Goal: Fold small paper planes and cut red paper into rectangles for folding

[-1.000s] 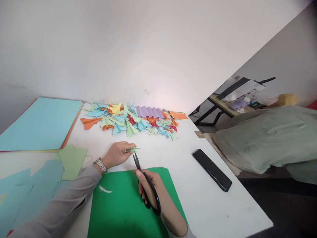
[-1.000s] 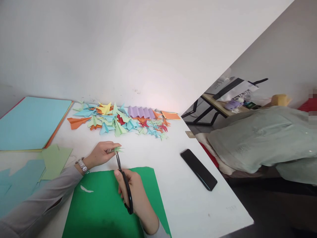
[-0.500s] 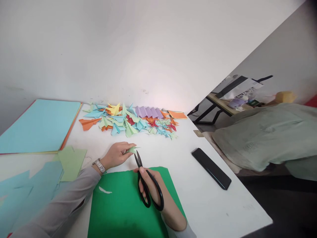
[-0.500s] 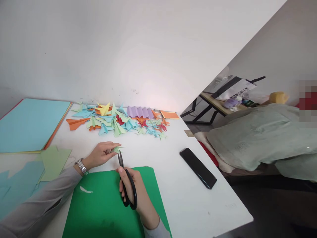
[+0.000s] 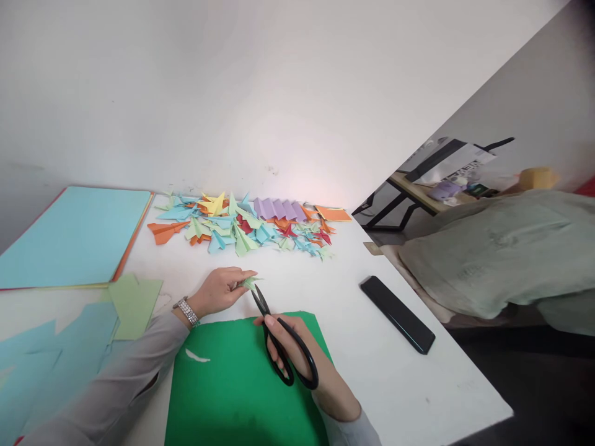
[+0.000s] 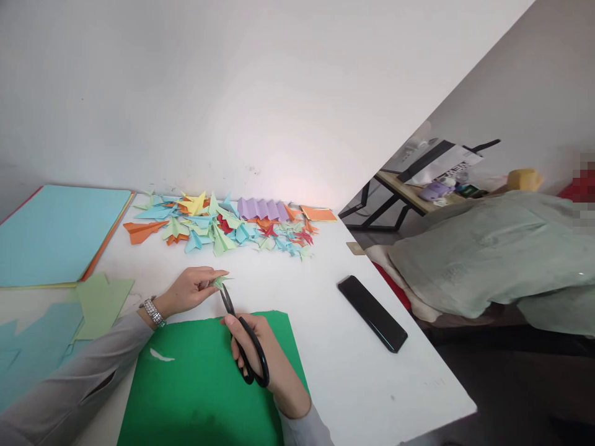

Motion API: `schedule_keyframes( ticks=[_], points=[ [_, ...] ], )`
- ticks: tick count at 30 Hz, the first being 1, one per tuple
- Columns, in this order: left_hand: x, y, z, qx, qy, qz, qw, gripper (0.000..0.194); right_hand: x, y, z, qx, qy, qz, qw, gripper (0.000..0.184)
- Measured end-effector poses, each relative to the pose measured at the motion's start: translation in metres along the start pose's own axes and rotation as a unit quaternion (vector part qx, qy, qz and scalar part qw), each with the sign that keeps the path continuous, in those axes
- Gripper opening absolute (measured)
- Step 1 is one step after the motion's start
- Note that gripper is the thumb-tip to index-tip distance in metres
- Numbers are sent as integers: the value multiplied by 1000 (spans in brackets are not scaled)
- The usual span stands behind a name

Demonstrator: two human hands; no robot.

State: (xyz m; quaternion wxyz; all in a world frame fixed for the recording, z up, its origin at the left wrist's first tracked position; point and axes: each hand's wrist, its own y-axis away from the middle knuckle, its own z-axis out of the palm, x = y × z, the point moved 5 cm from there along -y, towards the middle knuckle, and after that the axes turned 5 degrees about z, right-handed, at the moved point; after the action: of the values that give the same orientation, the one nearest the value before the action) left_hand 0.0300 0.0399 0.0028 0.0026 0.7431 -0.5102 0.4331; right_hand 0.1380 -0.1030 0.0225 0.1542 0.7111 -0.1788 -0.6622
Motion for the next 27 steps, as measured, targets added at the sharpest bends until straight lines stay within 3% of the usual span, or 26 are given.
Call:
schedule_keyframes(
  ticks=[9,15,27],
  points=[
    [1,0,2,-7,10,-4,1000,37,3,-5,1,-3,28,18,999,52],
    [3,-2,-2,-6,98,-37,995,40,6,-7,2,-1,-9,-6,1000,54],
    [-9,-2,0,4,330,-222,918,43,-1,-4,1,-1,-25,-29,999,56]
  ],
)
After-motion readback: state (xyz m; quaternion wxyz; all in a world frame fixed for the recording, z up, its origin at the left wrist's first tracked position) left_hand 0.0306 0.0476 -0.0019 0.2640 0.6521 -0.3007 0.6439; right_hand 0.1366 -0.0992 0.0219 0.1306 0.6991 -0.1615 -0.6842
